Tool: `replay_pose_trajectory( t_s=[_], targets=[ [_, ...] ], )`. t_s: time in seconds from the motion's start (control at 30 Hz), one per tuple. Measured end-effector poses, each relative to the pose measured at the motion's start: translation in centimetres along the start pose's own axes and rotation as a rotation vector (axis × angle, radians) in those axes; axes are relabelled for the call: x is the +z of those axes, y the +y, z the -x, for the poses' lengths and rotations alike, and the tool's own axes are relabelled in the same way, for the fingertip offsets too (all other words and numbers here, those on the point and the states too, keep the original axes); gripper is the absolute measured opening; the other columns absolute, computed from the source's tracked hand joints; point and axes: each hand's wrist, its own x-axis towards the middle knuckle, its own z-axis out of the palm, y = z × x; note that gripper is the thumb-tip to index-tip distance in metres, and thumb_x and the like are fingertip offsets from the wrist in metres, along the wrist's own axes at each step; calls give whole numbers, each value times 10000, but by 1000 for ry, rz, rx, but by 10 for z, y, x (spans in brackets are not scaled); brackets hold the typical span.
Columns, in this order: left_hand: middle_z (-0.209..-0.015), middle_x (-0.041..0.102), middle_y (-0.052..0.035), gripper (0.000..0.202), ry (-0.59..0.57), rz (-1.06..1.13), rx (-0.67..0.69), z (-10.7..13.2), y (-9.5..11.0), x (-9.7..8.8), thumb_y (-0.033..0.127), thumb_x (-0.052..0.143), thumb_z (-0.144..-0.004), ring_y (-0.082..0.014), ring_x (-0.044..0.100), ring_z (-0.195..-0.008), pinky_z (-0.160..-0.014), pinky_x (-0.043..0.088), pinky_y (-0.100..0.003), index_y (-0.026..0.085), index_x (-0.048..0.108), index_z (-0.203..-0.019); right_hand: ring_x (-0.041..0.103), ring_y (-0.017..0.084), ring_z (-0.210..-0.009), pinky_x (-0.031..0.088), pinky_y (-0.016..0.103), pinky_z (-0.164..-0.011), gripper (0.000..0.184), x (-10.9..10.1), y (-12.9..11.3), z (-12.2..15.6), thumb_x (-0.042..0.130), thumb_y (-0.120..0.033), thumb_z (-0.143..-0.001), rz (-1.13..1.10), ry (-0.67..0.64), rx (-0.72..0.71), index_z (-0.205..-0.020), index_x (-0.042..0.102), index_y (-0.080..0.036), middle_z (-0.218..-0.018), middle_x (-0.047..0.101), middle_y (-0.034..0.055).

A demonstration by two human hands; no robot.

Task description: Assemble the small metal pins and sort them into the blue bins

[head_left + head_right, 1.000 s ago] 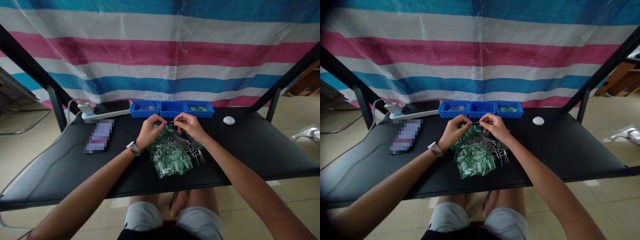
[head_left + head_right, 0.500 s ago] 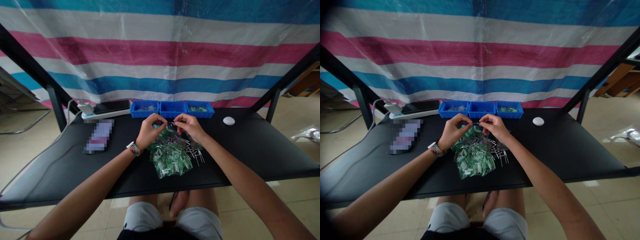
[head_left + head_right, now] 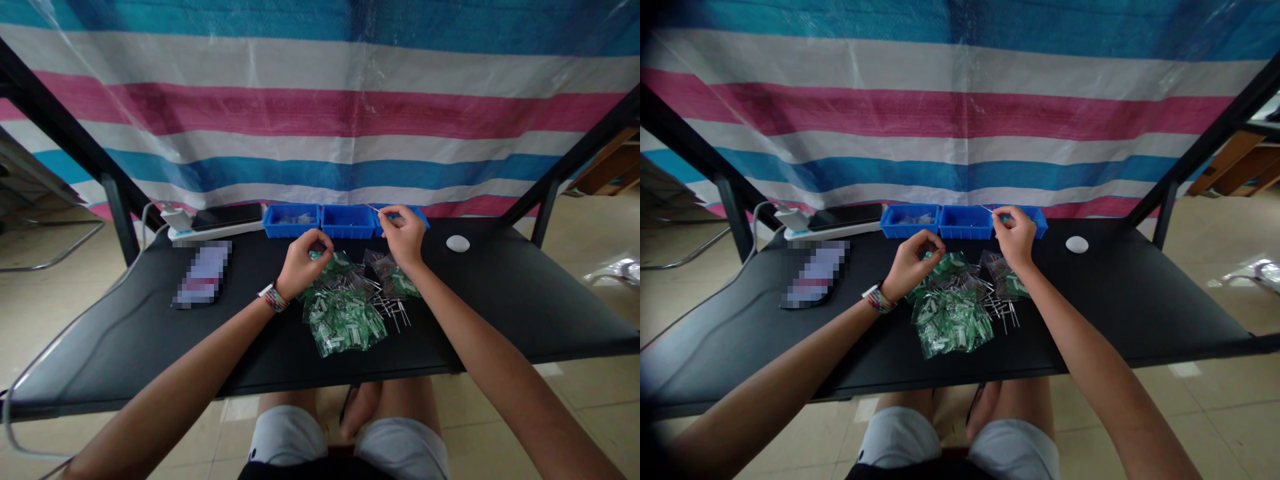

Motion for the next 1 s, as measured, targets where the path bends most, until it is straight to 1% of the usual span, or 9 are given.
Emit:
replay_pose_trajectory(
  t_s=[0.1,0.17,0.23,0.3,0.4,0.47,0.63,0.83,1.0],
  targets=[
    [-901,720,-37,23,-9,2,5,0,0,0,190,651,-863,-177,688,-857,-811,562,-306,195,668,-877,613,161,-559,504,306,-578,193,3,12,-6,649,-325,-909,118,-128,-80,-941,788,-194,-994,811,86],
    [-904,722,-36,25,-10,-8,8,0,-1,0,190,646,-866,-178,693,-855,-815,564,-313,197,667,-879,590,154,-557,491,305,-577,206,3,17,-7,615,-291,-909,128,-200,-98,-936,795,-194,-1086,812,93],
    [-934,738,-39,49,-27,-52,9,-1,-3,-1,188,646,-868,-189,703,-877,-837,567,-333,204,679,-901,559,150,-539,456,298,-563,210,1,18,-5,602,-273,-905,127,-222,-97,-929,794,-191,-1004,802,86],
    [-995,765,-40,109,-105,-136,31,-1,-6,-1,182,663,-857,-213,712,-941,-912,564,-378,218,708,-950,534,147,-527,419,292,-551,192,-2,16,-2,614,-266,-891,123,-268,-93,-910,789,-189,-884,765,69],
    [-1114,790,-34,222,-300,-270,104,-1,-12,0,188,709,-840,-250,711,-1073,-1061,511,-462,256,755,-1046,495,129,-516,375,285,-539,157,-5,6,6,638,-251,-866,76,-438,-93,-877,783,-191,-819,713,42],
    [-1179,787,-33,259,-376,-329,125,0,-16,1,205,723,-845,-266,701,-1144,-1097,488,-483,277,773,-1089,481,115,-527,362,281,-537,141,-5,-3,14,653,-235,-852,23,-591,-109,-865,787,-194,-855,704,37],
    [-1178,784,-63,245,-374,-369,134,-1,-25,0,170,674,-868,-263,721,-1112,-1045,515,-450,242,774,-1080,520,118,-609,382,275,-588,139,1,-21,34,677,-178,-856,-53,-860,-225,-870,814,-199,-849,659,26],
    [-1138,782,-72,240,-321,-398,131,-3,-27,-2,150,644,-869,-268,720,-1096,-1037,518,-458,225,758,-1067,514,118,-655,380,291,-667,184,4,-21,39,685,-104,-889,137,-885,-272,-933,836,-200,-856,643,19],
    [-1162,758,-93,251,-318,-447,134,0,-25,0,150,615,-889,-281,694,-1112,-1036,503,-468,215,737,-1098,543,128,-701,395,293,-704,153,5,-21,41,729,-142,-899,229,-895,-283,-984,834,-214,-899,652,19]
  ],
)
